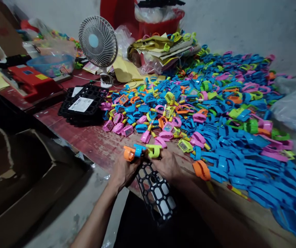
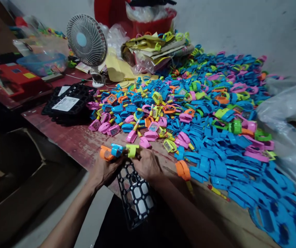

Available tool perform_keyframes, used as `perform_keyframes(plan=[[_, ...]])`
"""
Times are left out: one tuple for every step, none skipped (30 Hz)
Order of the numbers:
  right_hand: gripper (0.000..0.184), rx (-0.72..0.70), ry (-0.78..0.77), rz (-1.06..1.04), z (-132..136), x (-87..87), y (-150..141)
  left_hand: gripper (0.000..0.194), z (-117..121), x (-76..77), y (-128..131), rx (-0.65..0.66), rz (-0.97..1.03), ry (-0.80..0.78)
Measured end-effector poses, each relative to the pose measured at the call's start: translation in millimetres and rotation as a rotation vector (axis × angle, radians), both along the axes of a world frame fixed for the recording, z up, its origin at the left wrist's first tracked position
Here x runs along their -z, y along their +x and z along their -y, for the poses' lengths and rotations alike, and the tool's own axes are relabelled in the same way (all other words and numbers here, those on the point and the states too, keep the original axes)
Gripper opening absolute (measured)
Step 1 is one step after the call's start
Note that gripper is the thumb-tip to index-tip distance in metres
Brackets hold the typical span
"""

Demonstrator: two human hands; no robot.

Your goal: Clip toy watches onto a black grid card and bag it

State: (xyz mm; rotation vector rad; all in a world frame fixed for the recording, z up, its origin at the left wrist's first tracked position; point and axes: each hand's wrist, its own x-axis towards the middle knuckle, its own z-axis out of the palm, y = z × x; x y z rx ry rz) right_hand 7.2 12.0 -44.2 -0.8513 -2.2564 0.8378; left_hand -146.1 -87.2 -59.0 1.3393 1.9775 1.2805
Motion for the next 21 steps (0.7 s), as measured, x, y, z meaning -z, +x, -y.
perform_keyframes(plan=[[0.013, -0.029, 0.055, -0.031, -1, 0.9, 0, 0.015, 0, 0.3, 0, 0.004, 0.003, 0.001], [0.015, -0.054, 0.105, -0.065, -1, 1.6, -1, 0.015, 0, 0.4, 0, 0.005, 0.005, 0.003], [0.018, -0.080, 0.145, -0.092, -1, 2.2, -2, 0.015, 0, 0.4, 0, 0.005, 0.008, 0.005], [0.021, -0.107, 0.173, -0.107, -2, 2.6, -4, 0.016, 0, 0.3, 0, 0.005, 0.011, 0.009], [0.024, -0.131, 0.192, -0.109, -2, 2.9, -6, 0.016, 1, -0.1, 1, 0.006, 0.014, 0.013], [0.027, -0.151, 0.205, -0.102, -1, 2.8, -7, 0.016, 1, -0.7, 1, 0.008, 0.013, 0.018], [0.029, -0.162, 0.215, -0.093, -1, 2.6, -8, 0.016, 1, -1.3, 1, 0.011, 0.012, 0.024], [0.030, -0.165, 0.219, -0.087, 0, 2.0, -9, 0.016, 1, -1.8, 1, 0.018, 0.019, 0.029], [0.031, -0.160, 0.213, -0.086, 0, 1.0, -10, 0.017, 0, -2.1, 1, 0.030, 0.041, 0.031], [0.031, -0.152, 0.196, -0.087, 1, -0.2, -10, 0.019, -1, -2.0, 0, 0.048, 0.073, 0.031], [0.032, -0.151, 0.168, -0.086, 2, -1.6, -10, 0.021, -3, -1.4, 0, 0.066, 0.110, 0.030], [0.033, -0.162, 0.136, -0.081, 2, -3.1, -9, 0.023, -6, -0.4, -1, 0.083, 0.144, 0.030], [0.034, -0.180, 0.110, -0.075, 1, -4.4, -7, 0.025, -9, 0.9, -2, 0.096, 0.169, 0.032], [0.034, -0.202, 0.099, -0.067, 1, -5.4, -4, 0.026, -11, 2.5, -3, 0.104, 0.180, 0.037], [0.035, -0.220, 0.108, -0.055, 0, -6.1, 0, 0.026, -13, 4.1, -4, 0.103, 0.180, 0.045], [0.035, -0.211, 0.139, -0.036, -2, -6.4, 5, 0.026, -13, 5.6, -5, 0.101, 0.177, 0.054], [0.035, -0.171, 0.182, -0.009, -4, -6.5, 11, 0.026, -12, 6.8, -7, 0.096, 0.178, 0.062], [0.034, -0.111, 0.224, 0.022, -6, -6.9, 18, 0.026, -10, 7.3, -8, 0.093, 0.181, 0.068], [0.033, -0.049, 0.253, 0.054, -8, -7.7, 25, 0.026, -7, 7.1, -9, 0.090, 0.182, 0.072], [0.032, 0.008, 0.276, 0.085, -10, -9.6, 31, 0.026, -2, 6.1, -11, 0.086, 0.181, 0.075], [0.031, 0.054, 0.299, 0.117, -11, -12.9, 35, 0.026, 2, 4.5, -13, 0.088, 0.179, 0.078]])
